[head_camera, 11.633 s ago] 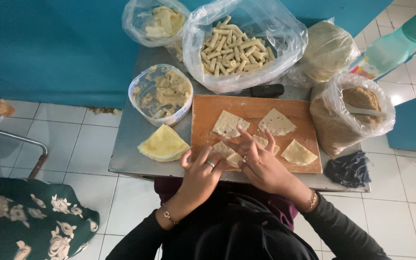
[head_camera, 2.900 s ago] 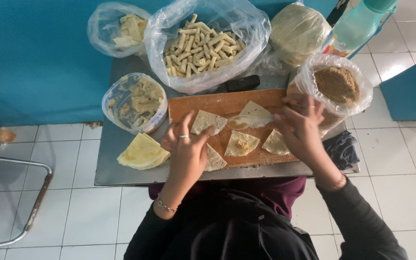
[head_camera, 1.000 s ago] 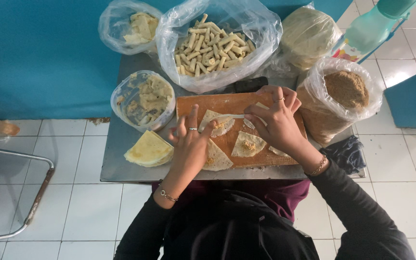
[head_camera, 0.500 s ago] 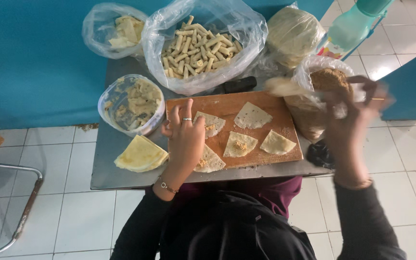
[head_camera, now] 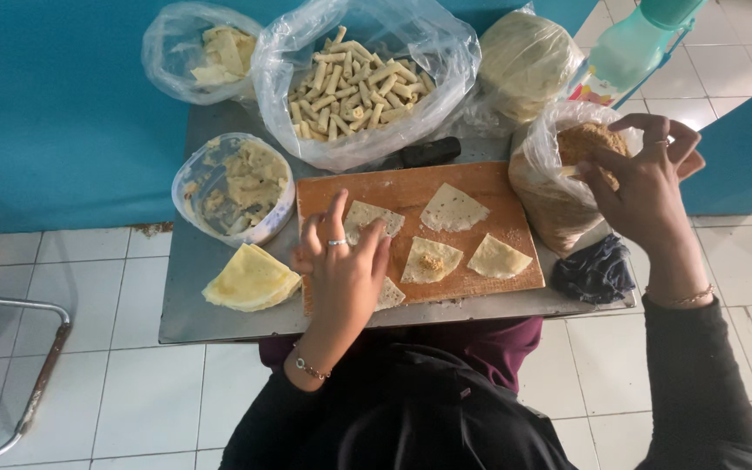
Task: The person cuts thin dough sheets into triangular pieces on a wooden board, spoons a brown filling from a bag onto the pieces, and folds and presses the dough around the filling to form stuffed snacks, working through the pieces one at a time. A bowl of dough pieces and a bag of rolled snacks sit on the table.
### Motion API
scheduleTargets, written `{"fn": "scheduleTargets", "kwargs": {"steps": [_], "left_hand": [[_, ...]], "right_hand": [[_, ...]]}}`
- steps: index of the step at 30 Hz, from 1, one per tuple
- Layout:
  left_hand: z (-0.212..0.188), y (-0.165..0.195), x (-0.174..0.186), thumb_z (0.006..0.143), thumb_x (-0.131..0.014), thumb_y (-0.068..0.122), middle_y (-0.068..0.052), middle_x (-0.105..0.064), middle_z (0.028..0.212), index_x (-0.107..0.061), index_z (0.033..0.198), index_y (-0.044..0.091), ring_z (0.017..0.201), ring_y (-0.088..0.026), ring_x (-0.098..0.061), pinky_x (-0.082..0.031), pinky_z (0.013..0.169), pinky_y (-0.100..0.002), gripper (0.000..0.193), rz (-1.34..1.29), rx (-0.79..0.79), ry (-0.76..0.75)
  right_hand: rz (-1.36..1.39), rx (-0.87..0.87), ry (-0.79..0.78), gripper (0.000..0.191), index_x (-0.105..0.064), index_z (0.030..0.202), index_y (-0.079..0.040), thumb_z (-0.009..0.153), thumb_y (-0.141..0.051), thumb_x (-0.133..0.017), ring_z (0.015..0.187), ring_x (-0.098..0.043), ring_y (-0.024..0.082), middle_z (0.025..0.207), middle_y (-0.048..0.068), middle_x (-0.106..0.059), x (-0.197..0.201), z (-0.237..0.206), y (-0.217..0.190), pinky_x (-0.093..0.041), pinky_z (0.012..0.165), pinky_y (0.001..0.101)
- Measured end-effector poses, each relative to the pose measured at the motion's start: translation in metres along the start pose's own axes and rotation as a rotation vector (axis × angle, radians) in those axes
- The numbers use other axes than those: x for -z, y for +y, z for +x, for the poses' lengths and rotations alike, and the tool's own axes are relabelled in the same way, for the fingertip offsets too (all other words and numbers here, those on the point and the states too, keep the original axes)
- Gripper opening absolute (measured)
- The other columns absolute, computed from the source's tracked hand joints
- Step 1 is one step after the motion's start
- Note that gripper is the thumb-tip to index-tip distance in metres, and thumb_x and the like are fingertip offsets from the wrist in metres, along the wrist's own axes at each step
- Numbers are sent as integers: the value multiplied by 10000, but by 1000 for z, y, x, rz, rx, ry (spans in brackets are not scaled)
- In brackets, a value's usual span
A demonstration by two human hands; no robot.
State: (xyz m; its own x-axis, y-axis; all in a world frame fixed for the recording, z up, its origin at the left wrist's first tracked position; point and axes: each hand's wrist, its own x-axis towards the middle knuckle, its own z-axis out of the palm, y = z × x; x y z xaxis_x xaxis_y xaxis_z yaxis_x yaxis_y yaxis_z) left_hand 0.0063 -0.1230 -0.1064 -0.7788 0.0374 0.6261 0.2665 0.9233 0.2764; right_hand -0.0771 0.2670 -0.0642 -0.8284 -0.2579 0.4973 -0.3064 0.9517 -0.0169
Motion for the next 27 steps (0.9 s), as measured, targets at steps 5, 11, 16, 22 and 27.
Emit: {"fn": "scheduleTargets", "kwargs": {"steps": [5, 11, 16, 22, 27], "left_hand": [[-4, 7, 4, 902, -773, 242, -140, -434, 1546, -765, 1132, 195, 1316, -424, -390, -362, 1050, -551, 235, -100, 13, 5], [-8, 15, 2, 912, -776, 218, -160, -412, 1535, -770, 1161, 170, 1334, -435, -390, -416, 1058, -503, 254, -187, -3, -21], [-9, 22, 1, 875, -790, 220, -134, -419, 1528, -771, 1134, 160, 1332, -403, -395, -397, 1046, -533, 267, -175, -10, -31], [-8, 28, -4, 881, -777, 230, -163, -414, 1524, -753, 1138, 165, 1323, -428, -375, -358, 1042, -560, 266, -232, -36, -73], [-15, 36, -14, 890, -795, 255, -154, -423, 1532, -775, 1119, 170, 1333, -423, -381, -374, 1054, -592, 246, -256, -86, -116]], "right_hand": [[223, -122, -52, 182, -792, 1038, -171, 1012, -343, -740, 1293, -299, 319, 1355, 41, -507, -6, 4, 28, -274, 1145, 518], [445, -314, -17, 149, -781, 965, -149, 1037, -249, -698, 1268, -310, 257, 1320, -1, -524, -4, -7, 47, -277, 1180, 434], [503, -443, 21, 188, -759, 924, -97, 1059, -201, -683, 1278, -307, 251, 1324, 19, -507, 3, -8, 60, -300, 1174, 405], [882, -440, 110, 137, -713, 962, -49, 1073, -94, -646, 1334, -353, 222, 1348, 35, -463, 16, -18, 69, -379, 1211, 395], [1288, -564, 89, 35, -721, 899, -146, 917, -126, -699, 1154, -471, 260, 1283, -8, -516, 15, -38, 42, -439, 1020, 416]]}}
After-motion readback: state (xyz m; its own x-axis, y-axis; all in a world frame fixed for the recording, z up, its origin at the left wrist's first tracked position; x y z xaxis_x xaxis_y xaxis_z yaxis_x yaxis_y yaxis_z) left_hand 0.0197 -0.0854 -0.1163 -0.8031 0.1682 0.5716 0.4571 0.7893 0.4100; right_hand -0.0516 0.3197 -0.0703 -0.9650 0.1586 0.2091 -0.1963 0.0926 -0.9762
